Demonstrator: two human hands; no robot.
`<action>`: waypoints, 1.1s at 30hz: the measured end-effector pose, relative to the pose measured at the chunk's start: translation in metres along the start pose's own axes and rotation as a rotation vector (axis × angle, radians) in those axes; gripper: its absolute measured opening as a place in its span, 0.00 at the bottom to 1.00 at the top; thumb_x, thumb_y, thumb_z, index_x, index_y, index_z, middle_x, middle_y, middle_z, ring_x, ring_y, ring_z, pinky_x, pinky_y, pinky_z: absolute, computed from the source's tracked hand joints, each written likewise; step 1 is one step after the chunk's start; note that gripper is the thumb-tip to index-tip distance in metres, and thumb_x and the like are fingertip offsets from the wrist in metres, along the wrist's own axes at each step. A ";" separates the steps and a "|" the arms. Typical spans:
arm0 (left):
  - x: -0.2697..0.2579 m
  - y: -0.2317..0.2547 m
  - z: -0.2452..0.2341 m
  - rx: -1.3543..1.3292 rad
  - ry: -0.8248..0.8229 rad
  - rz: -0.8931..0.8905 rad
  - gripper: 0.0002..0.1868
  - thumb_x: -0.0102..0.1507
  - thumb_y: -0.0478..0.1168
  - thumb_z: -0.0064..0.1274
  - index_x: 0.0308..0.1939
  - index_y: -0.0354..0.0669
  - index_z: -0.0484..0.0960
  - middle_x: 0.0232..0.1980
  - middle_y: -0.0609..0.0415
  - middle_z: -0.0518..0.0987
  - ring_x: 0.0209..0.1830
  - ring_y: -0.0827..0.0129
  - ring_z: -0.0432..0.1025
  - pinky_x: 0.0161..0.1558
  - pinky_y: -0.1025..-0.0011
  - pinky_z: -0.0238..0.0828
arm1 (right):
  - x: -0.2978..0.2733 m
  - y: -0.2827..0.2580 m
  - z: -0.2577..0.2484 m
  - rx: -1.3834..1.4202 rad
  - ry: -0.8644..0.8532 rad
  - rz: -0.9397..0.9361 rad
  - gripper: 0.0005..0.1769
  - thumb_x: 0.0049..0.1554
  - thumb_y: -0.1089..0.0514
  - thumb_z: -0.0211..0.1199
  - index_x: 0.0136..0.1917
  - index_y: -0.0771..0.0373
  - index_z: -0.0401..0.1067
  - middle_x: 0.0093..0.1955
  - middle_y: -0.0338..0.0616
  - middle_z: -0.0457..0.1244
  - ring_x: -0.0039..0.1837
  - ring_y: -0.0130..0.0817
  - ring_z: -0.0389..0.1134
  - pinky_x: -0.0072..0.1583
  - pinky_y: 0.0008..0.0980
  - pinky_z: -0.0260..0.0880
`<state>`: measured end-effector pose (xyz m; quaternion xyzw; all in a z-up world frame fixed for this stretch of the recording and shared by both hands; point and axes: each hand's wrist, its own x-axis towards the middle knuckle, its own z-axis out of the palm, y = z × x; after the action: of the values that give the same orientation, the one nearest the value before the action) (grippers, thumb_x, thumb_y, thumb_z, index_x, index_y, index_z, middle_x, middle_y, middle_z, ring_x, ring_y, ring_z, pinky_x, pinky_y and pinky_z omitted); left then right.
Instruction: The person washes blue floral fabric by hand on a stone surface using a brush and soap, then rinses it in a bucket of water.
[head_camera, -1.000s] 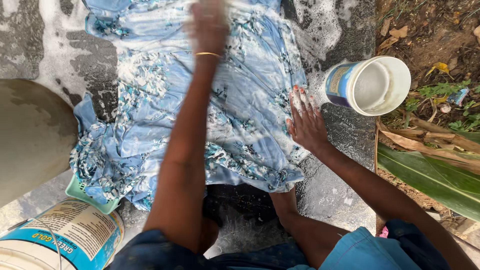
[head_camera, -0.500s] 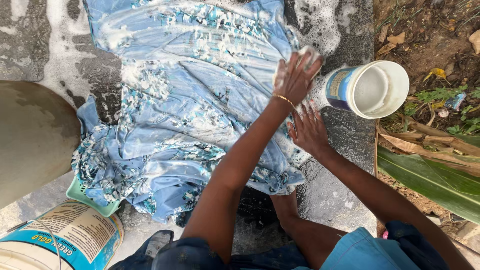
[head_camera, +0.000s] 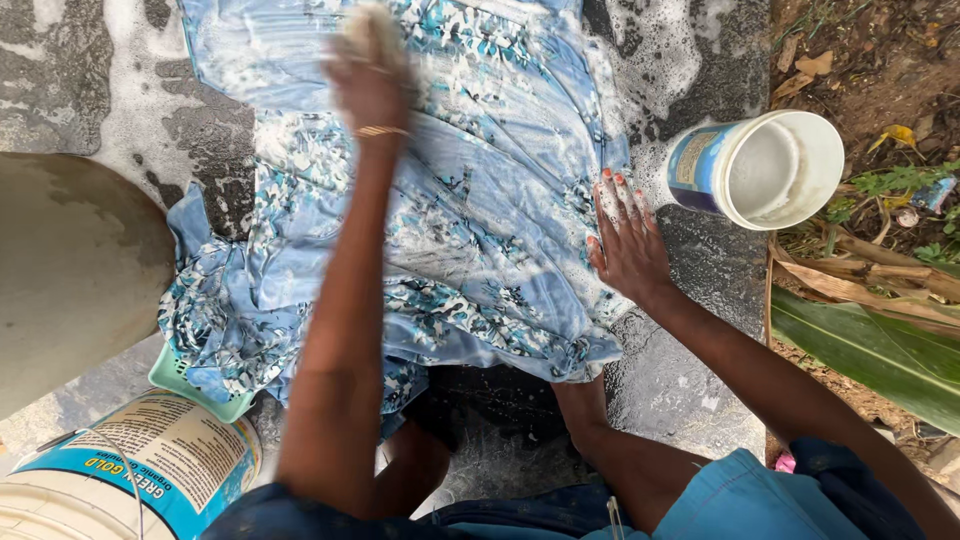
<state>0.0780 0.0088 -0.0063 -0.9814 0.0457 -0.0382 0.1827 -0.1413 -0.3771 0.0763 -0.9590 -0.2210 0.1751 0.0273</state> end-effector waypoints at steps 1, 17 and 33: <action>-0.018 0.076 -0.024 -0.392 -0.035 -0.046 0.39 0.73 0.36 0.46 0.86 0.56 0.50 0.74 0.18 0.55 0.68 0.30 0.62 0.65 0.43 0.70 | 0.001 0.000 0.005 0.010 -0.004 0.005 0.44 0.63 0.45 0.42 0.84 0.69 0.37 0.85 0.66 0.34 0.86 0.52 0.33 0.81 0.51 0.31; -0.054 -0.103 0.014 -0.213 -0.304 -0.213 0.32 0.78 0.54 0.35 0.83 0.51 0.48 0.86 0.47 0.50 0.79 0.28 0.44 0.72 0.36 0.42 | 0.012 0.012 0.037 0.146 0.120 -0.049 0.43 0.64 0.37 0.42 0.82 0.62 0.39 0.84 0.66 0.37 0.85 0.54 0.35 0.79 0.58 0.31; -0.055 -0.092 -0.021 -0.264 -0.131 -0.088 0.35 0.73 0.49 0.52 0.80 0.44 0.57 0.71 0.35 0.67 0.64 0.30 0.63 0.56 0.44 0.67 | 0.212 -0.046 -0.053 0.779 0.137 0.102 0.25 0.63 0.60 0.65 0.71 0.59 0.61 0.67 0.52 0.64 0.64 0.43 0.69 0.61 0.40 0.77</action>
<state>0.0282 0.0931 0.0432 -0.9983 -0.0049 0.0242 0.0527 0.0359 -0.2424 0.0631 -0.8961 -0.0879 0.1825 0.3950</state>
